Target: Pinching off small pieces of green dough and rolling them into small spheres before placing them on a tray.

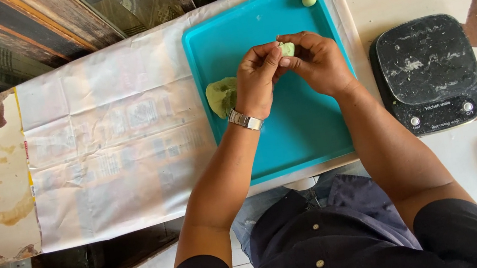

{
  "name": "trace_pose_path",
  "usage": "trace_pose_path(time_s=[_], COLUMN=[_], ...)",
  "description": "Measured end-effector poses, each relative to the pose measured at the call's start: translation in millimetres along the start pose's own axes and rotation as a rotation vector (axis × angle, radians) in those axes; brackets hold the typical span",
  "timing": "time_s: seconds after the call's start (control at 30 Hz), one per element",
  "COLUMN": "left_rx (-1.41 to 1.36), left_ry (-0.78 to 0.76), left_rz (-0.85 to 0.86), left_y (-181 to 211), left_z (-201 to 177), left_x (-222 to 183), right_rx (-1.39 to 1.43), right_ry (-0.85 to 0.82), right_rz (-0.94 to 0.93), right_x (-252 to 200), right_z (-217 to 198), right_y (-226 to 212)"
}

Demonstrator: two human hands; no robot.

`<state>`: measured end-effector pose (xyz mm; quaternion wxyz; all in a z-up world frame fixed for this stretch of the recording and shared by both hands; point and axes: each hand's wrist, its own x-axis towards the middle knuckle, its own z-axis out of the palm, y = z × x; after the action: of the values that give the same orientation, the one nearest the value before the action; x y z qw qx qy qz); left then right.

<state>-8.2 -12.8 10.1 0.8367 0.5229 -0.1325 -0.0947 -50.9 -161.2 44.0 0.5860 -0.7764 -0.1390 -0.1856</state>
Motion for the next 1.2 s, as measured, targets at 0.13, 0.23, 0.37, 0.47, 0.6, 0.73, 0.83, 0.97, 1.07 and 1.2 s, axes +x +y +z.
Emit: trace_pose_path(time_s=[0.13, 0.23, 0.37, 0.47, 0.6, 0.73, 0.83, 0.97, 1.07, 1.2], left_rx=[-0.142, -0.073, -0.086, -0.209, -0.206, -0.223, -0.219, -0.024, -0.061, -0.198], left_ry=[-0.006, -0.049, -0.136, -0.073, -0.026, -0.067, -0.079, -0.032, 0.01, 0.008], left_rz=[-0.021, -0.057, -0.103, -0.043, 0.026, 0.027, 0.036, 0.079, 0.09, 0.057], left_y=[-10.1, 3.7, -7.9, -17.5, -21.4, -13.9, -8.1, -7.2, -2.3, -21.0], left_z=[-1.8, 2.5, -4.5, -0.3, -2.4, 0.0, 2.5, 0.8, 4.2, -2.1], left_x=[1.0, -6.0, -2.9, 1.0, 3.1, -0.2, -2.5, -1.7, -3.7, 3.3], right_rx=[-0.007, 0.029, 0.019, -0.035, 0.09, 0.181, 0.252, 0.223, 0.104, 0.147], right_ry=[0.01, -0.014, -0.021, 0.008, 0.017, 0.082, 0.098, 0.095, 0.115, 0.066], right_rz=[-0.049, -0.042, -0.003, -0.044, -0.055, -0.084, -0.092, -0.136, -0.174, -0.177], right_x=[-0.2, -4.1, -5.6, -3.4, 2.0, 3.3, 4.1, 4.4, 2.3, 1.5], right_z=[3.0, -3.7, -8.7, -10.4, -1.1, -3.2, -2.2, -7.5, -6.1, -0.8], right_y=[-0.8, 9.4, 27.8, 24.9, 8.5, 25.3, 32.0, 35.7, 22.7, 11.9])
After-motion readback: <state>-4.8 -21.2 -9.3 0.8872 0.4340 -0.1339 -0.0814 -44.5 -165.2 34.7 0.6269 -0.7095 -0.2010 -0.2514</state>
